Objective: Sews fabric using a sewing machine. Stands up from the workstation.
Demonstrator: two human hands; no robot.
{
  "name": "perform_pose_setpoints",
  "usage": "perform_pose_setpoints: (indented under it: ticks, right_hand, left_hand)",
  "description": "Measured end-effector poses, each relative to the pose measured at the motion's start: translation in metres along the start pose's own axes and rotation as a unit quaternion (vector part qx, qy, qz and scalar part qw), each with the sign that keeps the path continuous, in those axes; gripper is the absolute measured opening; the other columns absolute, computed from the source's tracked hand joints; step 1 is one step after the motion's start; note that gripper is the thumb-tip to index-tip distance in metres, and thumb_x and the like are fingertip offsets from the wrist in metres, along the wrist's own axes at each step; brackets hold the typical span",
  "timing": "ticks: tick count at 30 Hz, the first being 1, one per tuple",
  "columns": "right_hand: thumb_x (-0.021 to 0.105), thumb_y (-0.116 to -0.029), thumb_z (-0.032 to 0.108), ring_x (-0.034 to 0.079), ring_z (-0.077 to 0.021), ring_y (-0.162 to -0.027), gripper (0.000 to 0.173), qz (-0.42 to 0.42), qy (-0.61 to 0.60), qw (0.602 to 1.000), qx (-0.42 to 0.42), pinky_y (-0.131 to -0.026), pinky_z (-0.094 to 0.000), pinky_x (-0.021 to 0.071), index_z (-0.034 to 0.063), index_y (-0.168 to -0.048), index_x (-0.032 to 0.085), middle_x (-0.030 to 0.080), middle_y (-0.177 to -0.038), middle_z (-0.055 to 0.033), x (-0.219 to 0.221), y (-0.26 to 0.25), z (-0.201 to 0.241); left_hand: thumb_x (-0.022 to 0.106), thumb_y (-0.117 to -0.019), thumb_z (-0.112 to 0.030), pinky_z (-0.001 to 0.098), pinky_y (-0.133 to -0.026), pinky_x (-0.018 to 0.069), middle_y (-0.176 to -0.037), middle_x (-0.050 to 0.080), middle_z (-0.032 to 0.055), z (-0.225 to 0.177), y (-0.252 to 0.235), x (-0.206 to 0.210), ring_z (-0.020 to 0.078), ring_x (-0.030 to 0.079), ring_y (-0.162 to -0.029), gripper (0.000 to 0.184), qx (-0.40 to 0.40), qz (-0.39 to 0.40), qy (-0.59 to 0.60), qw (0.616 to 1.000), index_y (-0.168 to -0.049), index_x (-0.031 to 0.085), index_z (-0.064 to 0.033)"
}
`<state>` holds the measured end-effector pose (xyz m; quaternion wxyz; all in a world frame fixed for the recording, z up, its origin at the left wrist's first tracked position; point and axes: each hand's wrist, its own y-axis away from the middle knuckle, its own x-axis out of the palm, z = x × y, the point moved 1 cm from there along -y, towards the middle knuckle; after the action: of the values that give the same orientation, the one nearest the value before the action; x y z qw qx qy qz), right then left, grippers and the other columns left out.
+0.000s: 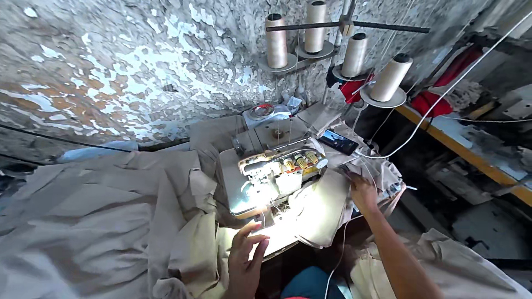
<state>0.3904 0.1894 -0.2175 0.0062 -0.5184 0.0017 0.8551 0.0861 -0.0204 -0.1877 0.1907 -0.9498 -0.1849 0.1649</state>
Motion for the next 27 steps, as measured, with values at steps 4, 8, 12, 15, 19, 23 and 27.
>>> perform_pose_setpoints:
  ticks: [4,8,12,15,19,23,27]
  right_hand:
    - [0.048,-0.0991,-0.004,0.056,-0.0453,-0.13,0.04,0.022,0.032,0.999,-0.003,-0.108,-0.0628,0.0407,0.0032,-0.134,0.066,0.064,-0.137,-0.0212,0.004,-0.006,-0.001]
    - [0.05,-0.101,0.0,0.064,-0.049,-0.117,0.031,-0.06,-0.043,0.997,-0.028,-0.099,-0.0636,0.048,-0.0034,-0.126,0.069,0.066,-0.128,-0.0289,0.006,-0.005,-0.014]
    - [0.053,-0.1054,0.012,0.057,-0.0497,-0.125,0.033,-0.056,0.004,0.998,0.001,-0.104,-0.0622,0.0452,-0.0038,-0.131,0.066,0.06,-0.135,-0.0308,0.002,-0.014,-0.02]
    - [0.053,-0.1037,0.008,0.055,-0.0481,-0.127,0.031,0.006,0.067,0.998,-0.005,-0.103,-0.0625,0.0439,0.0055,-0.129,0.071,0.062,-0.137,-0.0237,0.002,-0.02,-0.014]
    - [0.055,-0.0988,0.0,0.054,-0.0495,-0.127,0.034,0.0,0.062,0.998,-0.01,-0.102,-0.0649,0.043,0.0091,-0.126,0.073,0.061,-0.138,-0.0223,0.005,-0.022,-0.011]
    - [0.055,-0.1024,0.007,0.05,-0.0501,-0.132,0.034,0.046,0.122,0.991,0.04,-0.107,-0.064,0.0398,-0.0009,-0.135,0.062,0.058,-0.139,-0.0285,0.0,-0.029,-0.01]
    - [0.056,-0.1014,0.004,0.051,-0.0513,-0.131,0.03,0.063,0.148,0.987,0.025,-0.108,-0.0644,0.0389,-0.0088,-0.127,0.064,0.057,-0.136,-0.033,-0.004,-0.03,-0.006]
  left_hand:
    - [0.068,-0.0972,-0.022,0.0221,-0.106,0.0477,-0.131,0.063,-0.0036,-0.006,0.001,-0.003,0.0041,0.054,-0.128,0.009,-0.024,-0.025,0.003,0.999,-0.096,0.075,-0.0169]
    - [0.067,-0.0972,-0.022,0.0224,-0.107,0.0466,-0.132,0.063,-0.0041,-0.009,0.002,-0.003,0.004,0.054,-0.128,0.01,-0.031,-0.028,0.017,0.999,-0.094,0.075,-0.0172]
    - [0.067,-0.0971,-0.022,0.023,-0.109,0.0451,-0.132,0.063,-0.0044,-0.006,0.003,0.0,0.0044,0.053,-0.13,0.009,-0.035,-0.022,0.026,0.999,-0.094,0.075,-0.0181]
    - [0.068,-0.0966,-0.021,0.0225,-0.108,0.0457,-0.132,0.063,-0.0038,-0.006,0.004,0.002,0.0042,0.053,-0.129,0.01,-0.042,-0.022,0.036,0.998,-0.093,0.075,-0.0174]
    - [0.068,-0.0964,-0.022,0.0219,-0.107,0.0456,-0.133,0.062,-0.0019,-0.004,0.004,0.001,0.0044,0.053,-0.128,0.011,-0.047,-0.026,0.034,0.998,-0.092,0.076,-0.016]
    - [0.069,-0.0955,-0.022,0.023,-0.108,0.0448,-0.134,0.061,0.0006,-0.004,0.005,0.0,0.0058,0.052,-0.13,0.011,-0.06,-0.029,0.029,0.997,-0.092,0.076,-0.0156]
    - [0.068,-0.0955,-0.02,0.0233,-0.107,0.0453,-0.135,0.06,0.0058,-0.008,0.006,-0.001,0.0075,0.052,-0.13,0.014,-0.085,-0.035,0.04,0.995,-0.091,0.076,-0.0101]
